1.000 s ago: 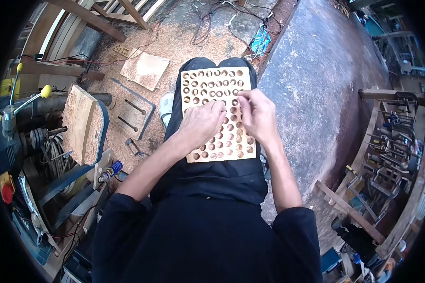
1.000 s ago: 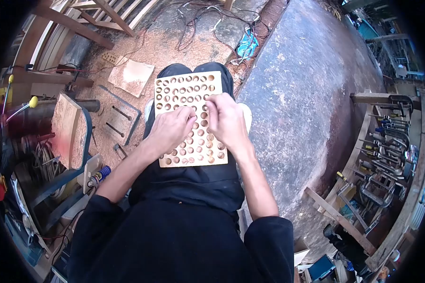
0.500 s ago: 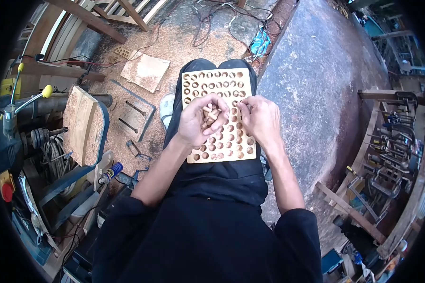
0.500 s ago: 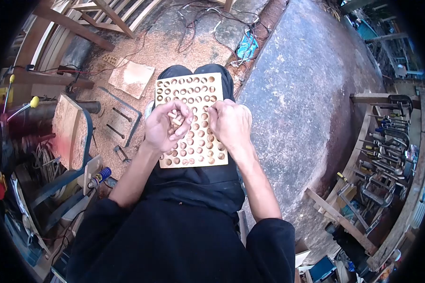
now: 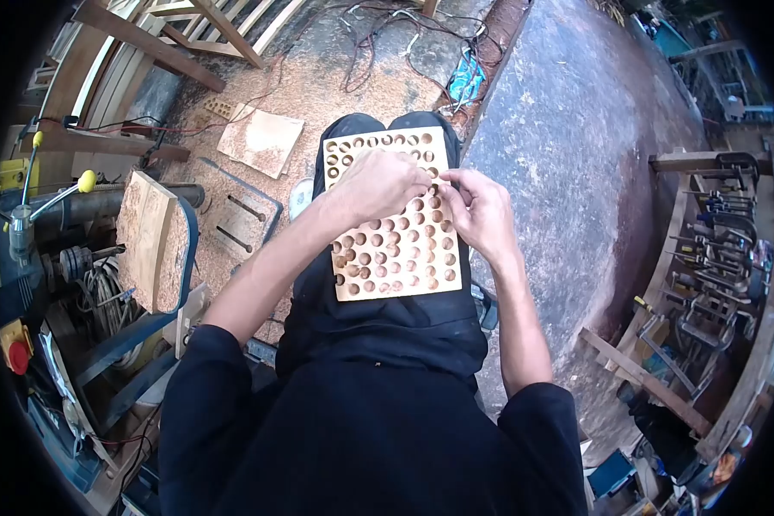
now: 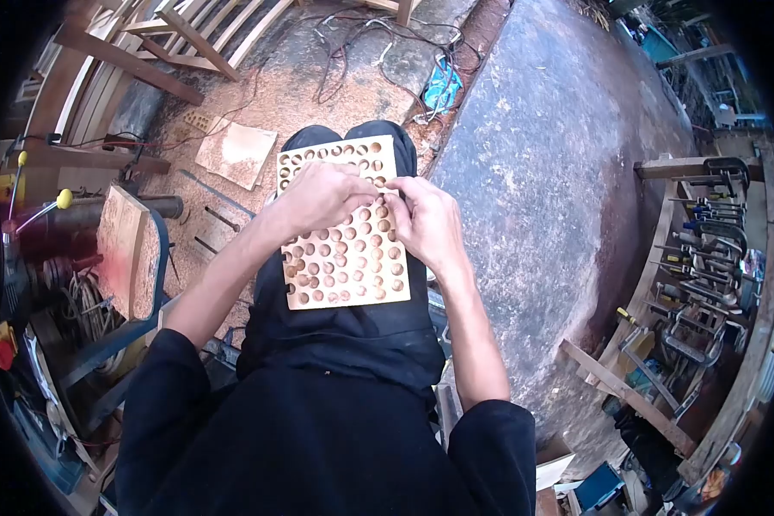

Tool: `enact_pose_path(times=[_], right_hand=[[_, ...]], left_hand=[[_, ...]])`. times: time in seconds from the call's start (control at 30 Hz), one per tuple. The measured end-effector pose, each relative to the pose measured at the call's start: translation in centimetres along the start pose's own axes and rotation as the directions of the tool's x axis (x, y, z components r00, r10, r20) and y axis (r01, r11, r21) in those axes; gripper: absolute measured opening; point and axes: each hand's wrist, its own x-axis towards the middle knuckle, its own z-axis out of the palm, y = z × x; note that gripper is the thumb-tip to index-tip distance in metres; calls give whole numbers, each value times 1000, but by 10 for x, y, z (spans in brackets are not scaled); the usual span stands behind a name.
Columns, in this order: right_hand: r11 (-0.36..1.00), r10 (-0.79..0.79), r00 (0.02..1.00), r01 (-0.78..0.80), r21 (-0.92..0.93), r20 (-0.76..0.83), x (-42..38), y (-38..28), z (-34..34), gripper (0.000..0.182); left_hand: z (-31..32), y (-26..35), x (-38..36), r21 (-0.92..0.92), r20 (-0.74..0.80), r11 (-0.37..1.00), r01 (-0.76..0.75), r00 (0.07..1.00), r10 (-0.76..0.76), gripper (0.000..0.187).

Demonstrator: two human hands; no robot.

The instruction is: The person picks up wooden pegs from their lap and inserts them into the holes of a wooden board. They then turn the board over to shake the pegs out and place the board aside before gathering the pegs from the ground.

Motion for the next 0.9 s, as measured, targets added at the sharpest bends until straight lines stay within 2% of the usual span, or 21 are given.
enact_pose_path(times=[0.07,0.1,0.17,0.3,0.4,0.47,0.53,0.57,0.67,0.77,0.8,0.83,0.87,0.9], right_hand=[[988,-101,993,107,-108,62,2,4,-1,10],[974,-150,984,164,-158,97,3,5,-2,11],[951,-135,974,180,-251,184,7,1,-7,11],[912,-127,942,235,-337,311,16,-4,-9,11],[863,-111,879,316,-393,463,31,-16,-12,9],[817,-87,828,378,-436,555,39,-24,-11,7],[829,-108,804,398,-394,585,43,-18,-9,7],[832,-118,791,408,-375,600,44,-15,-9,7],[863,-191,832,395,-316,520,37,-10,-11,7],[995,-8,901,49,-85,434,32,-21,-25,8],[991,-75,935,110,-82,346,28,-1,-22,7],[983,-27,959,-27,183,284,22,15,-17,7],[887,37,972,-139,441,232,18,30,-12,9],[711,111,974,-216,669,197,16,36,-7,10]], left_hand=[[-11,4,6,152,92,984,-96,992,82,12],[-10,2,5,119,66,987,-111,992,104,12],[-7,-5,-3,55,10,989,-141,990,140,11],[-9,-4,-12,3,-24,998,-57,998,57,11],[-7,-4,-8,0,3,998,-63,998,63,12],[-4,-6,-1,74,66,994,-85,995,80,13],[-6,-5,2,89,140,992,-86,987,73,14],[-5,-5,1,90,128,989,-119,986,107,13],[3,-11,-5,106,96,973,-206,976,197,12],[9,-10,-9,28,17,991,-129,992,128,11],[8,-8,-9,18,19,994,-105,994,104,11],[7,-5,-10,-7,25,998,-69,997,69,12],[4,-3,-9,-29,31,999,-36,999,37,12],[2,-1,-9,-49,39,999,-4,999,6,12]])
